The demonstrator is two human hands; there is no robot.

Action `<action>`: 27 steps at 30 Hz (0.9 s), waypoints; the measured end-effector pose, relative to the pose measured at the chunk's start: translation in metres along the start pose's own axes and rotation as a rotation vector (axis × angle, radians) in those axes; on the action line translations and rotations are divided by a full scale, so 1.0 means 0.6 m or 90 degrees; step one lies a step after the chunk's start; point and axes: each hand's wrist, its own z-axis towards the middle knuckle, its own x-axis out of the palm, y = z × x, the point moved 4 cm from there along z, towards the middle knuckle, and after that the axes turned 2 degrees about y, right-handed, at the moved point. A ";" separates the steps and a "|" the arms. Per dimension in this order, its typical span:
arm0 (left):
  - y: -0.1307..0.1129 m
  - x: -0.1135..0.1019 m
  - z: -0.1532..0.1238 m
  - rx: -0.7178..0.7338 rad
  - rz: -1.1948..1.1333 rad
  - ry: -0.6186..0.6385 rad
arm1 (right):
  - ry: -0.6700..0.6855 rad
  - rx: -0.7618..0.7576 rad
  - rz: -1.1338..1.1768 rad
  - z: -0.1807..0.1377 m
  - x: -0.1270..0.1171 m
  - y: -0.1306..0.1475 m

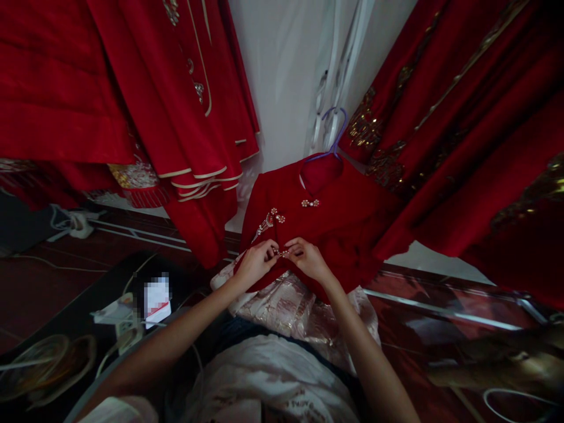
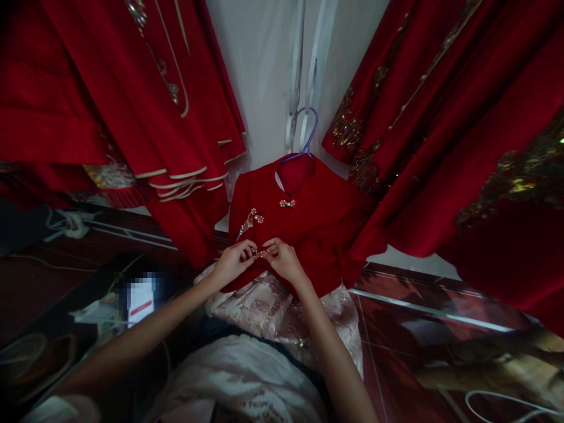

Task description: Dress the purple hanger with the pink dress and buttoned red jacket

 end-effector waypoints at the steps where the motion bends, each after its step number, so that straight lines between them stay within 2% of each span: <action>1: -0.003 -0.002 -0.002 0.014 0.046 -0.007 | 0.000 -0.003 -0.002 0.000 0.001 0.001; 4: -0.009 -0.006 -0.006 0.041 0.122 -0.010 | 0.017 -0.012 0.007 -0.001 0.000 0.005; 8: -0.015 -0.007 -0.007 0.076 0.115 -0.009 | 0.033 -0.017 0.031 -0.003 -0.006 0.010; 15: -0.013 -0.004 -0.005 0.006 -0.073 -0.046 | -0.010 -0.012 0.029 -0.002 -0.001 0.018; 21: 0.005 0.003 0.003 -0.061 -0.214 -0.070 | -0.043 -0.025 0.019 -0.003 0.008 0.023; 27: 0.013 0.008 0.008 -0.085 -0.272 -0.068 | -0.034 -0.035 0.001 -0.005 0.007 0.024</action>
